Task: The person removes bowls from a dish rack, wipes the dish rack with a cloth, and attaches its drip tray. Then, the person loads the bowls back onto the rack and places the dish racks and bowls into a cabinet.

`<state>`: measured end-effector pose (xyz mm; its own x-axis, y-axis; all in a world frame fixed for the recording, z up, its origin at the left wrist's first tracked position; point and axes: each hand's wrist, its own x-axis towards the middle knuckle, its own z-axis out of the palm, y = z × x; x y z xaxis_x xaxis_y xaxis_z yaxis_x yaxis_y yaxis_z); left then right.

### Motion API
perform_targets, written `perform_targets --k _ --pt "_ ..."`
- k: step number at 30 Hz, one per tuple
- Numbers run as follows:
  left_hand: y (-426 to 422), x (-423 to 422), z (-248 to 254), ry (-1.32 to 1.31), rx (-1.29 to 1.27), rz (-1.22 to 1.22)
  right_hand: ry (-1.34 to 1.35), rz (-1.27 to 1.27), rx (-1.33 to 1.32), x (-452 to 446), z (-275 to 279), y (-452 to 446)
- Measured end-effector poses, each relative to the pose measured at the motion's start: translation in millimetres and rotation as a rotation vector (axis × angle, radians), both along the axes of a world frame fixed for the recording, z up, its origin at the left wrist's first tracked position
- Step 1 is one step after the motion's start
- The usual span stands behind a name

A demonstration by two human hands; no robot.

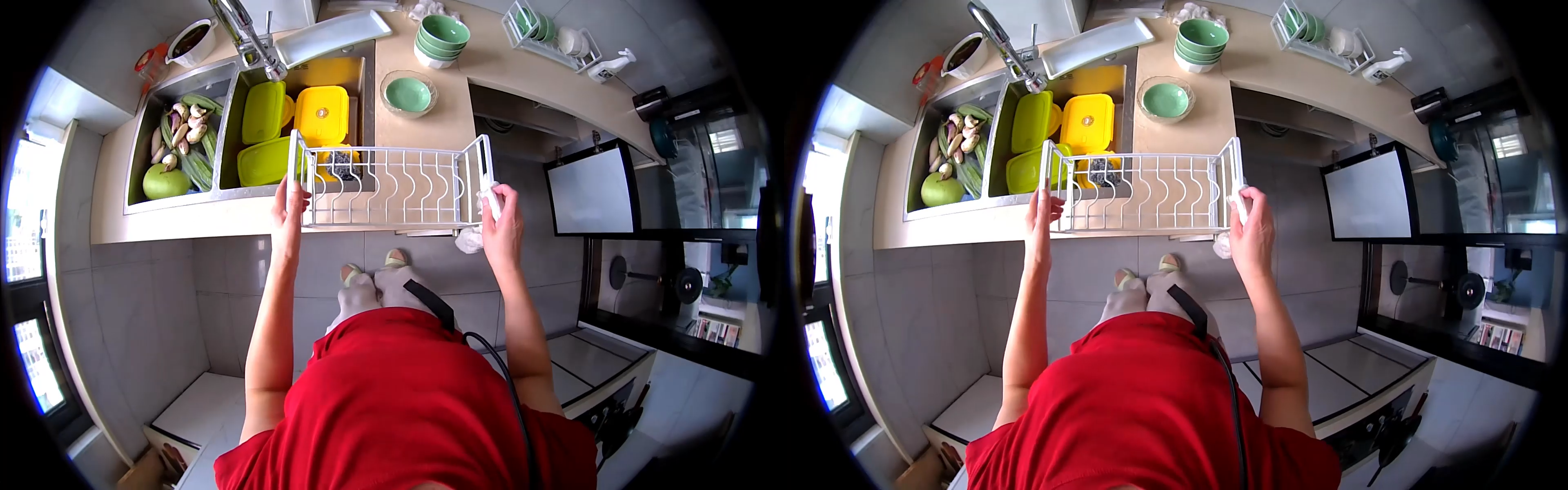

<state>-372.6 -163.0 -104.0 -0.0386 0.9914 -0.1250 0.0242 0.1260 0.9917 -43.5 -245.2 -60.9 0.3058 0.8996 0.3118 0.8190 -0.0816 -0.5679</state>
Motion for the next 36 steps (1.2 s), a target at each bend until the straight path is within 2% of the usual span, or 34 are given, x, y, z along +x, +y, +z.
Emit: perform_targets --k 3,7,10,16,18,20,22,24,26,27,28,31,32,34,36 --pt "-11.4 -3.4 -2.0 -0.039 0.056 -0.032 0.238 0.014 -0.002 8.1 -3.0 7.3" --pt "-21.6 2.9 22.9 -0.090 -0.003 -0.061 0.296 0.078 -0.037 19.7 21.1 32.1" --pt "-17.8 9.6 22.5 -0.215 -0.021 -0.030 0.268 0.148 -0.044 38.8 29.9 57.1" --pt "-12.9 28.4 42.1 -0.213 -0.006 -0.078 0.218 0.202 -0.184 68.8 43.2 105.9" --pt "-10.9 33.4 51.5 -0.198 -0.004 -0.055 0.197 0.252 -0.342 82.6 44.4 123.4" --pt "-6.0 31.9 54.8 -0.125 -0.045 -0.018 0.220 0.286 -0.366 95.1 35.0 143.0" --pt "2.7 26.6 51.3 -0.005 0.074 -0.004 0.388 0.342 -0.486 99.7 29.6 160.8" --pt "8.5 31.7 47.5 0.066 0.163 0.038 0.430 0.358 -0.537 100.4 28.5 173.3" --pt "10.1 40.6 46.0 -0.189 0.024 0.103 0.544 0.345 -0.506 97.8 27.3 179.2" --pt "14.9 43.6 42.0 -0.217 0.020 0.149 0.607 0.333 -0.506 98.0 24.4 181.1" --pt "19.6 43.6 38.9 -0.218 0.021 0.150 0.605 0.334 -0.506 98.5 21.7 180.5" --pt "32.5 43.5 36.3 0.035 0.009 0.235 1.039 0.286 -0.421 107.6 13.6 170.1" --pt "37.5 43.3 35.0 0.034 0.010 0.233 1.038 0.285 -0.419 113.9 10.9 163.6" --pt "46.0 42.8 29.9 0.072 -0.030 0.268 1.200 0.136 -0.287 121.5 10.1 144.9" --pt "51.0 41.3 27.1 0.043 -0.063 0.265 1.200 0.091 -0.259 130.0 11.0 119.3"
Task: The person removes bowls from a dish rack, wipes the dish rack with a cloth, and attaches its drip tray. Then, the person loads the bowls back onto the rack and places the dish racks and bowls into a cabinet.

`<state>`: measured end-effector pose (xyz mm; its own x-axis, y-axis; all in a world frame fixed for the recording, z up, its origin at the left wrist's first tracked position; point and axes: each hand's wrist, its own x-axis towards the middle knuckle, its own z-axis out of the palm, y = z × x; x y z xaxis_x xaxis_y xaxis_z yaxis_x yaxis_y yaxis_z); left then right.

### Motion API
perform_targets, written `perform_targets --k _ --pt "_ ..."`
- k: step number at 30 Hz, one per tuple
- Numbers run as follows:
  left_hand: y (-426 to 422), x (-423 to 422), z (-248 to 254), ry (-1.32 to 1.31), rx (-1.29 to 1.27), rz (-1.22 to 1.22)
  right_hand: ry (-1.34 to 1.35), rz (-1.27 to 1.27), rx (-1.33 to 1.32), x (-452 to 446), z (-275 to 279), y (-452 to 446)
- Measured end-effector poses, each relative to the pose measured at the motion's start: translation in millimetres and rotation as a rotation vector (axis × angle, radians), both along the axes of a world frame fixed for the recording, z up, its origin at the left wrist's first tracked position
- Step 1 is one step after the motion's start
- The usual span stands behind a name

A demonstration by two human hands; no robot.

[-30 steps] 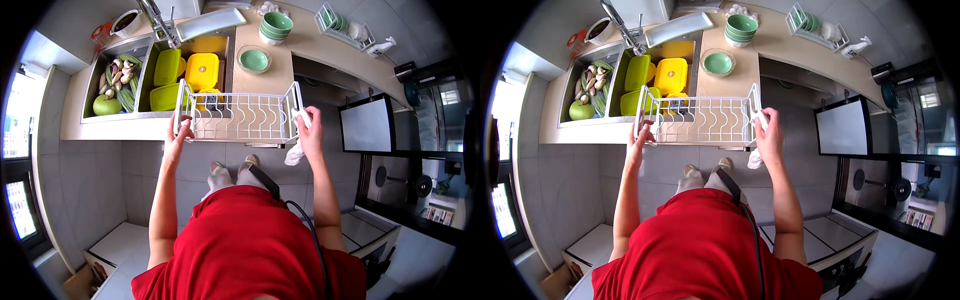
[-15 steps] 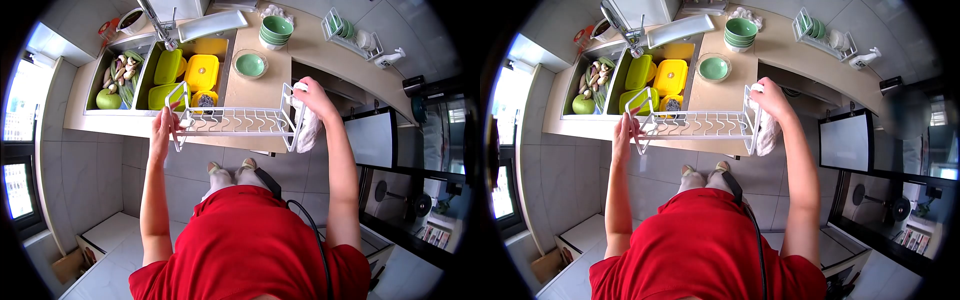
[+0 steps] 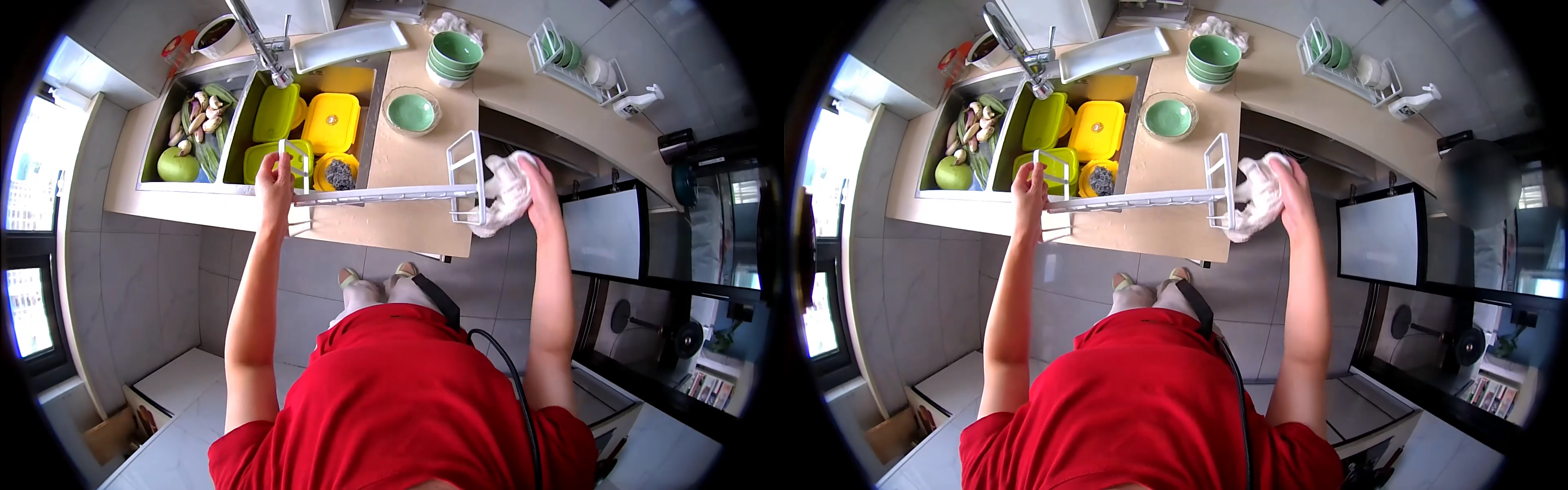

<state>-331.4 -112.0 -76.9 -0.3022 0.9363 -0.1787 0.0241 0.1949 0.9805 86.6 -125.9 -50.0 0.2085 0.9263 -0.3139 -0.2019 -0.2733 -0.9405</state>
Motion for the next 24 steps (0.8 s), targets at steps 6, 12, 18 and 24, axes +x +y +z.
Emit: perform_targets --k 6,12,18,24 --pt "9.9 -4.9 -21.2 -0.004 0.043 -0.088 -0.044 0.204 -0.095 -2.6 -40.7 -64.2" --pt "4.1 0.0 -10.9 0.079 -0.001 -0.165 -0.060 0.337 -0.098 -31.1 -58.4 -67.1" --pt "10.3 0.2 -16.1 0.238 -0.019 -0.154 -0.752 0.506 0.178 -31.2 -128.7 -63.5" --pt "13.2 -10.1 -27.4 0.109 0.020 -0.287 0.504 -0.024 0.008 -4.6 -99.9 -91.5"
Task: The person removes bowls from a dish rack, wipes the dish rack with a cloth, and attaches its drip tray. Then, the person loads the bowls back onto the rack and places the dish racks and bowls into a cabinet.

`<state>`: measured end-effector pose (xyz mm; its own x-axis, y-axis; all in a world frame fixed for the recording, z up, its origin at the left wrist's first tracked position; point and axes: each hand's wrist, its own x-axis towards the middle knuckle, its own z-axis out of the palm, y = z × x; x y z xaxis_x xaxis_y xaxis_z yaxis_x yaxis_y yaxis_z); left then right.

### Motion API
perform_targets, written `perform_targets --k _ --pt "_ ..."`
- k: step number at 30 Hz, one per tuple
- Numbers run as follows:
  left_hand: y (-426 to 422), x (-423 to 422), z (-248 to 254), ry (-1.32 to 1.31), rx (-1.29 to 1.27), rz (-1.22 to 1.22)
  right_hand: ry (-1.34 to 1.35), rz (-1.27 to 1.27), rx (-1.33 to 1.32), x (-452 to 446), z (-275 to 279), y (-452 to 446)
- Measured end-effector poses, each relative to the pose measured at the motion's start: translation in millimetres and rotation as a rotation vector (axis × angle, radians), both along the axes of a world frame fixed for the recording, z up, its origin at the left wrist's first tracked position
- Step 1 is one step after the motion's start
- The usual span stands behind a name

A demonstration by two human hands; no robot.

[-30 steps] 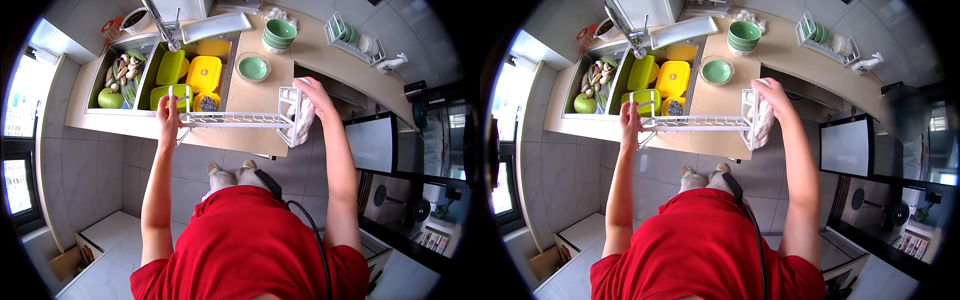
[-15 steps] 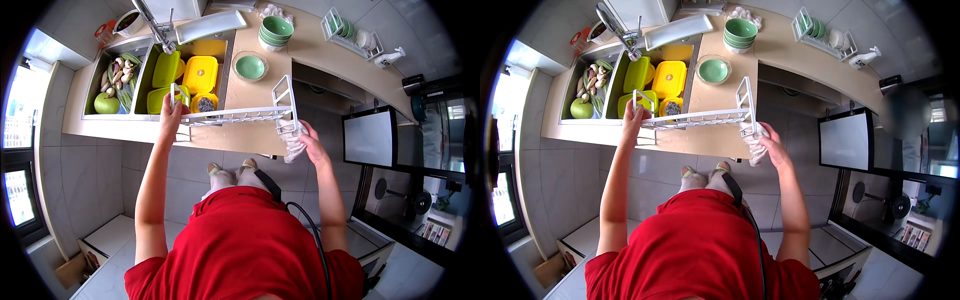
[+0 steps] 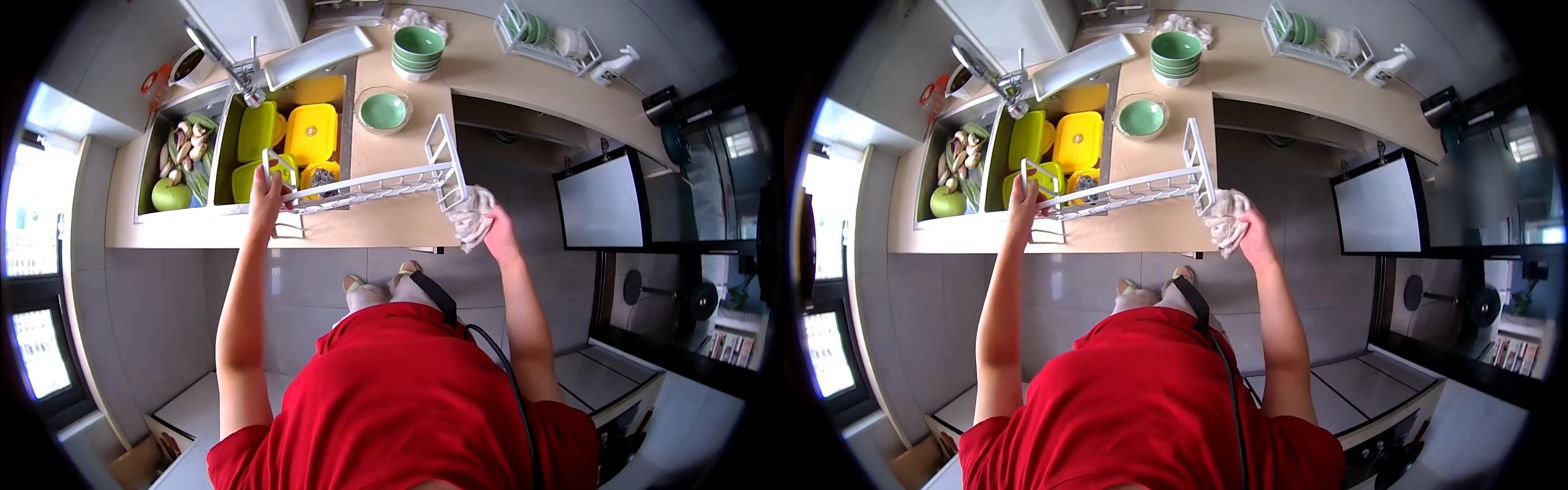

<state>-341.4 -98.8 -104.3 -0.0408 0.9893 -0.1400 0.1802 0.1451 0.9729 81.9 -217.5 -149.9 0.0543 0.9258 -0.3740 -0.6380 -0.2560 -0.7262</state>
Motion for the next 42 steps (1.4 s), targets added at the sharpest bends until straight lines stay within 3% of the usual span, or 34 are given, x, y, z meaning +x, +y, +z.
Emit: perform_targets --k 2,4,6,8,10,12,15,19,23,26,27,30,34,36,39,42 --pt "-3.1 0.4 6.0 -0.024 0.007 -0.038 0.204 -0.042 0.067 2.8 36.2 -14.7" --pt "-3.7 5.7 5.6 -0.025 0.016 0.002 -0.100 0.056 0.213 -12.6 85.4 -15.1" --pt "-0.1 4.4 6.1 0.046 -0.006 -0.038 -0.495 0.081 0.329 -29.9 92.1 -13.2" --pt "4.2 0.8 6.5 0.117 -0.023 -0.072 -0.787 0.092 0.436 -31.1 64.4 -1.8" --pt "5.2 0.6 2.4 0.170 0.009 -0.055 -0.948 -0.096 0.502 -38.8 48.6 4.9" --pt "4.8 2.2 4.2 0.150 0.024 -0.045 -1.102 -0.107 0.366 -47.7 26.1 3.8" --pt "5.1 4.4 8.2 0.173 -0.033 -0.034 -1.167 -0.147 0.332 -52.7 -28.6 5.1" --pt "4.7 6.7 9.1 0.232 -0.017 -0.017 -1.332 -0.168 0.315 -53.0 -41.8 10.5" --pt "8.1 2.5 8.0 0.237 -0.007 -0.016 -1.328 0.091 0.447 -27.8 -9.5 13.3" --pt "9.2 0.2 10.4 0.260 -0.035 -0.021 -1.239 0.219 0.550 -20.5 59.3 14.0" --pt "11.7 0.4 10.9 0.265 -0.058 -0.045 -1.333 0.232 0.640 -17.8 66.1 16.7" --pt "23.5 2.3 13.1 0.277 -0.105 -0.080 -1.169 0.197 0.548 -20.5 61.0 8.7" --pt "42.4 5.5 7.5 0.411 -0.121 -0.114 -1.069 0.082 0.459 -22.8 6.7 3.5" --pt "50.6 10.1 11.2 0.408 -0.211 -0.086 -1.224 0.075 0.463 -16.9 -37.9 -5.8" --pt "51.2 14.2 11.1 0.414 -0.197 -0.085 -1.268 0.056 0.433 -18.6 -40.0 -8.0" --pt "60.8 13.0 10.3 0.421 -0.195 -0.091 -1.309 0.092 0.543 -15.2 -7.6 2.4"
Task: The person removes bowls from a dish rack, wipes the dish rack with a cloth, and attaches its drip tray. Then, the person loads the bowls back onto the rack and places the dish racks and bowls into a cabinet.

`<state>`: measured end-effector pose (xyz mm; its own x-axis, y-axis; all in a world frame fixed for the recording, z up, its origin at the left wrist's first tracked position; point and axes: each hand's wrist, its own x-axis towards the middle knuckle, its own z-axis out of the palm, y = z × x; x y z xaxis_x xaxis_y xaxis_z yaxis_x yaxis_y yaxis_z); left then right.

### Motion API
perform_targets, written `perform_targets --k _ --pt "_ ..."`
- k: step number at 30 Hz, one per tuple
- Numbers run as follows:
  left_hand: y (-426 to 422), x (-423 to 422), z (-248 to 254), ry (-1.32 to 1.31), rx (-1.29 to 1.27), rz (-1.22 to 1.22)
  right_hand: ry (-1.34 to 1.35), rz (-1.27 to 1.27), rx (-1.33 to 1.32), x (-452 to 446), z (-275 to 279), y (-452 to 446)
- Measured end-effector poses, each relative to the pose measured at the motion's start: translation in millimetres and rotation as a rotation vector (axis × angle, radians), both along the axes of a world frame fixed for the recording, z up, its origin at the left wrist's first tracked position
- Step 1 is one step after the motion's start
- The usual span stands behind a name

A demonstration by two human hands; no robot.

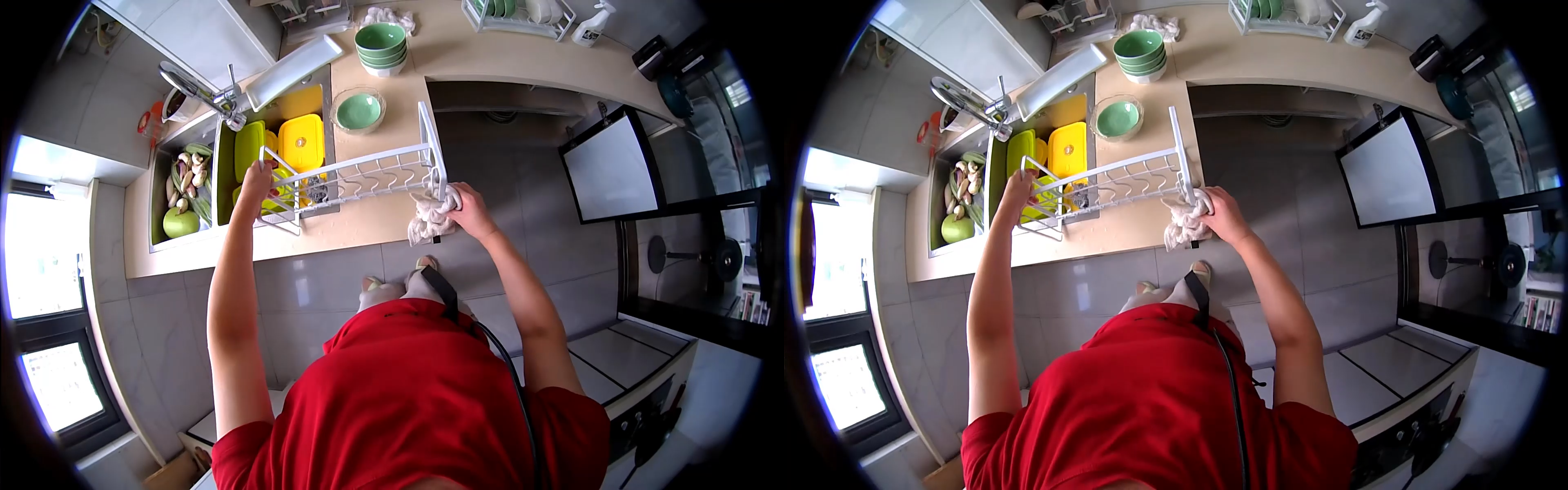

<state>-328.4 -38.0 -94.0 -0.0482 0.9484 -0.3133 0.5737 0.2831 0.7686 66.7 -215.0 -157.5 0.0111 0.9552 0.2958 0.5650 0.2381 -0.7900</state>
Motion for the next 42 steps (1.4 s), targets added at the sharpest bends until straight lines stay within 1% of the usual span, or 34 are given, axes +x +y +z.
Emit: perform_targets --k 2,3,4,6,7,9,10,12,13,15,16,18,19,21,22,24,26,28,29,30,31,32,33,34,36,37,39,40,42 --pt "3.5 0.6 1.9 0.035 -0.047 -0.021 0.013 0.068 0.051 0.4 25.9 7.6" --pt "1.9 2.5 2.6 0.024 -0.042 -0.020 0.090 0.054 0.022 -3.0 48.6 10.9" --pt "3.3 2.3 1.3 0.026 -0.042 -0.019 0.064 0.058 0.079 -2.7 66.7 16.2" --pt "4.6 2.5 -0.4 -0.019 -0.079 -0.017 0.148 0.016 0.015 -6.8 75.8 20.0" --pt "4.8 4.8 -0.6 0.002 -0.081 -0.033 0.148 0.022 0.015 -8.6 69.1 20.4" --pt "4.9 9.8 0.6 0.019 -0.069 0.008 0.106 -0.085 0.074 -9.1 36.4 17.0" --pt "5.4 12.6 1.2 0.040 -0.060 0.041 0.045 -0.080 0.018 -5.8 13.8 12.8" --pt "3.3 15.4 1.8 0.018 -0.069 0.076 -0.095 -0.107 0.138 1.0 -17.6 2.6" --pt "1.1 17.8 3.9 0.011 -0.050 0.073 -0.096 -0.097 0.139 5.3 -18.0 -0.7" --pt "3.2 13.5 -2.6 -0.004 -0.043 0.074 -0.027 -0.188 -0.047 8.6 -20.7 -10.7" --pt "0.5 13.3 -1.2 -0.006 -0.048 0.079 -0.033 -0.286 -0.125 3.3 -0.9 -17.2" --pt "-1.7 18.6 2.2 -0.049 -0.042 0.103 0.019 -0.369 -0.047 -12.3 29.5 -29.9" --pt "-2.6 19.8 1.9 -0.038 -0.033 0.112 0.015 -0.364 -0.047 -23.1 44.6 -35.1" --pt "-5.0 20.0 -1.8 -0.054 -0.026 0.116 0.055 -0.286 0.074 -50.1 63.7 -42.2" --pt "-6.3 21.2 -2.6 -0.065 -0.015 0.113 -0.051 -0.256 0.128 -59.8 54.0 -39.5" --pt "-9.9 26.5 -2.8 -0.058 -0.007 0.132 -0.022 -0.349 0.017 -76.9 24.4 -26.5" --pt "-12.6 29.1 -5.0 -0.018 0.011 0.111 -0.024 -0.392 0.028 -89.3 25.6 -1.6" --pt "-15.6 32.4 -2.3 0.000 0.018 0.081 -0.246 -0.458 0.100 -101.4 19.6 19.0" --pt "-20.1 35.1 2.9 0.012 0.043 0.089 -0.211 -0.522 0.092 -110.6 12.8 23.7" --pt "-23.7 38.0 6.9 0.022 0.071 0.098 -0.209 -0.523 0.093 -114.6 -5.5 25.5" --pt "-25.8 40.5 7.9 0.007 0.067 0.132 -0.300 -0.470 0.044 -118.4 -31.1 25.4" --pt "-17.6 33.7 -21.4 0.079 0.163 0.110 -0.389 -0.416 -0.009 -123.4 -45.4 22.9" --pt "-16.6 34.9 -27.6 0.077 0.166 0.113 -0.587 -0.304 -0.050 -141.7 -24.7 14.2" --pt "-19.6 43.2 -22.7 0.073 0.171 0.118 -0.640 -0.276 0.020 -158.6 -25.7 14.8" --pt "-26.6 56.0 -13.9 0.031 0.153 0.103 -0.427 -0.101 -0.075 -172.7 -19.0 11.4" --pt "-28.1 60.4 -10.4 0.017 0.150 0.096 -0.430 -0.109 -0.077 -174.9 -23.0 4.6" --pt "-26.0 65.3 -5.6 -0.001 0.147 0.078 -0.197 -0.212 -0.122 -176.4 -33.1 -5.7" --pt "-24.8 65.7 -5.6 0.014 0.129 0.071 -0.201 -0.217 -0.123 -167.2 -34.7 -8.7" --pt "-21.9 63.1 -8.8 0.031 0.102 0.064 0.146 -0.532 -0.272 -137.4 -34.4 -19.0"
